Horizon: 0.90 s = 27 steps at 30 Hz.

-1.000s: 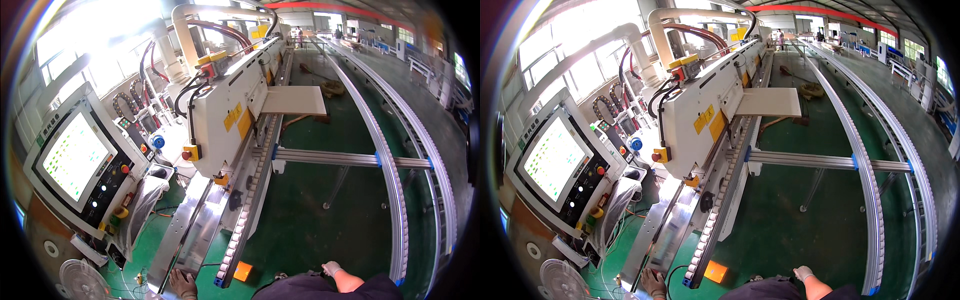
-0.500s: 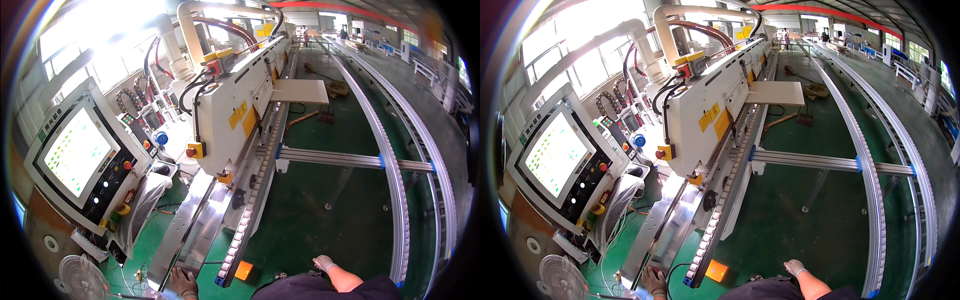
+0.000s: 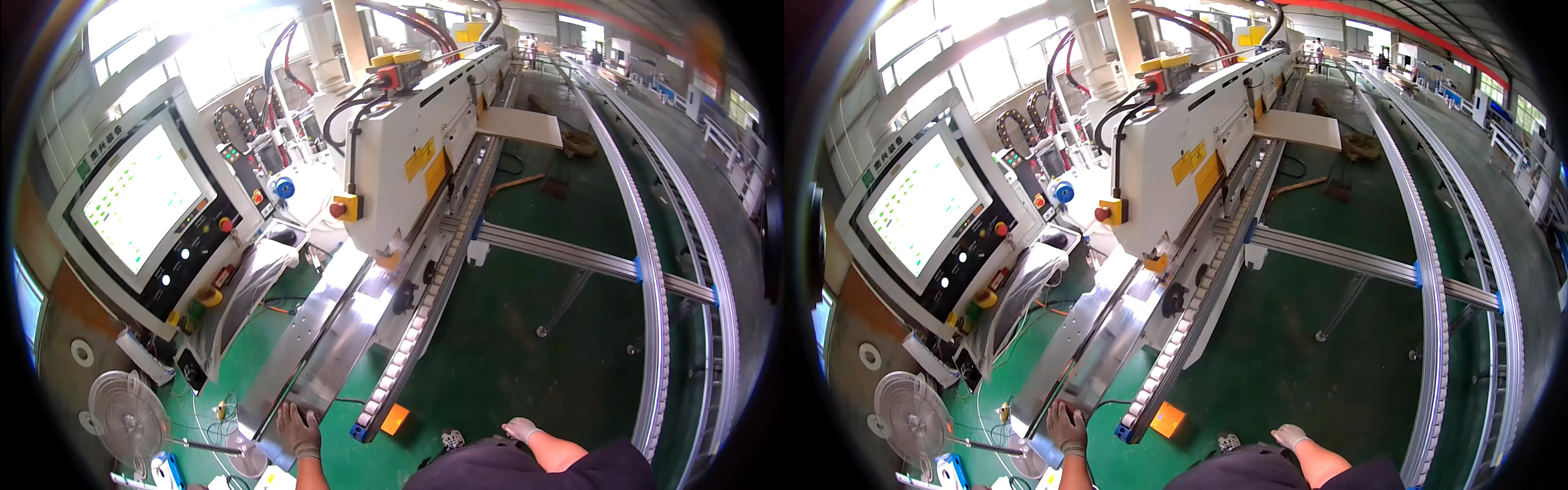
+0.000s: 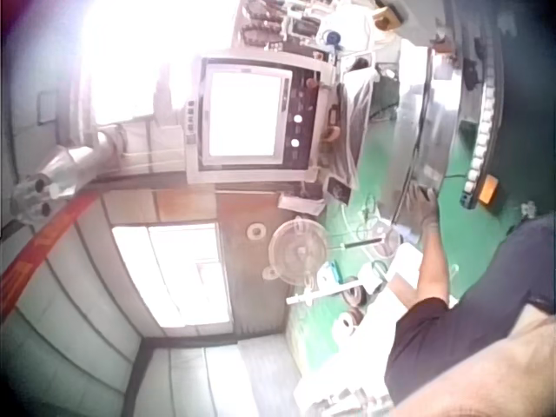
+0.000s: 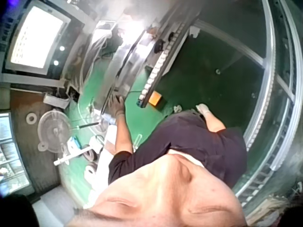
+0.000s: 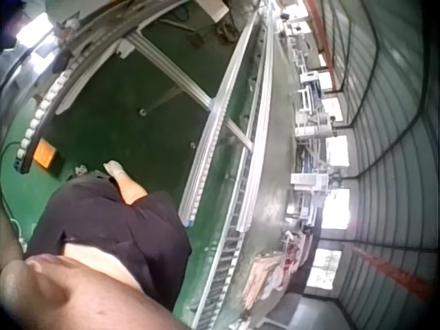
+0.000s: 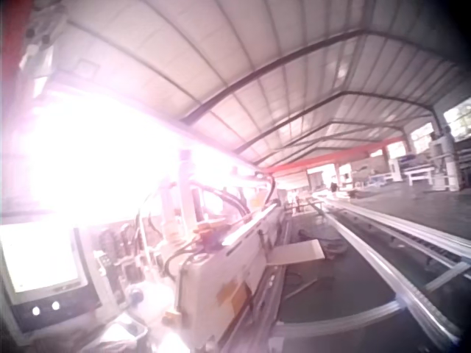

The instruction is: The person repeatedly picks up large flat panels from a stack and places them onto a machine's conveyor or feed table. The person handles each panel one at a time, moving between the stack and the machine throughout the clip.

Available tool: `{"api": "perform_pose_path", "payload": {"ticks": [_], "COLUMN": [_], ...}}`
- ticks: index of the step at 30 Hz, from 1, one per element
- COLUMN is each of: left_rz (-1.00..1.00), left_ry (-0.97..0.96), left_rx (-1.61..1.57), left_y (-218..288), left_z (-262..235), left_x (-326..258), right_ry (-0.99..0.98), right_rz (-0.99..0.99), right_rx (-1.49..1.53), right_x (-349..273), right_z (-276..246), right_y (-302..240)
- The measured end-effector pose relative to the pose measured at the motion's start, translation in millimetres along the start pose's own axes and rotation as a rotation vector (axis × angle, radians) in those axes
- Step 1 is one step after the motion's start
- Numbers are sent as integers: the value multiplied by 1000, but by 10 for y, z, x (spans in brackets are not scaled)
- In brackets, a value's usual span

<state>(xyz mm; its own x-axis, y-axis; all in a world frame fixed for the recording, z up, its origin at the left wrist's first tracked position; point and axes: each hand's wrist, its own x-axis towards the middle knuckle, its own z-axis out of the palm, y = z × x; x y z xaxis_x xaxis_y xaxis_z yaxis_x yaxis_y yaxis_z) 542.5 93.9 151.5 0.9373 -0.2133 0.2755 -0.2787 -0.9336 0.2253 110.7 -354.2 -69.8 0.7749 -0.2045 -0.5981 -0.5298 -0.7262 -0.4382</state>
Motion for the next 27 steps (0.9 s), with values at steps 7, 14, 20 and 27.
{"api": "perform_pose_path", "payload": {"ticks": [7,14,20,27], "left_rz": [66,-821,-2056,-1915], "left_ry": [-99,-86,629,932], "left_rx": [14,-98,-56,-1109], "left_y": [-237,-1303,-1945,-2377], "left_z": [-265,-840,-1278,-539], "left_x": [-951,-3674,-6360,-7900], "right_ry": [2,-254,-313,-405], "right_rz": [66,260,136,-46], "right_rx": [-7,755,537,325], "right_x": [405,988,427,-107], "right_z": [-189,49,225,550], "right_y": [-491,-981,-1910,-2574]}}
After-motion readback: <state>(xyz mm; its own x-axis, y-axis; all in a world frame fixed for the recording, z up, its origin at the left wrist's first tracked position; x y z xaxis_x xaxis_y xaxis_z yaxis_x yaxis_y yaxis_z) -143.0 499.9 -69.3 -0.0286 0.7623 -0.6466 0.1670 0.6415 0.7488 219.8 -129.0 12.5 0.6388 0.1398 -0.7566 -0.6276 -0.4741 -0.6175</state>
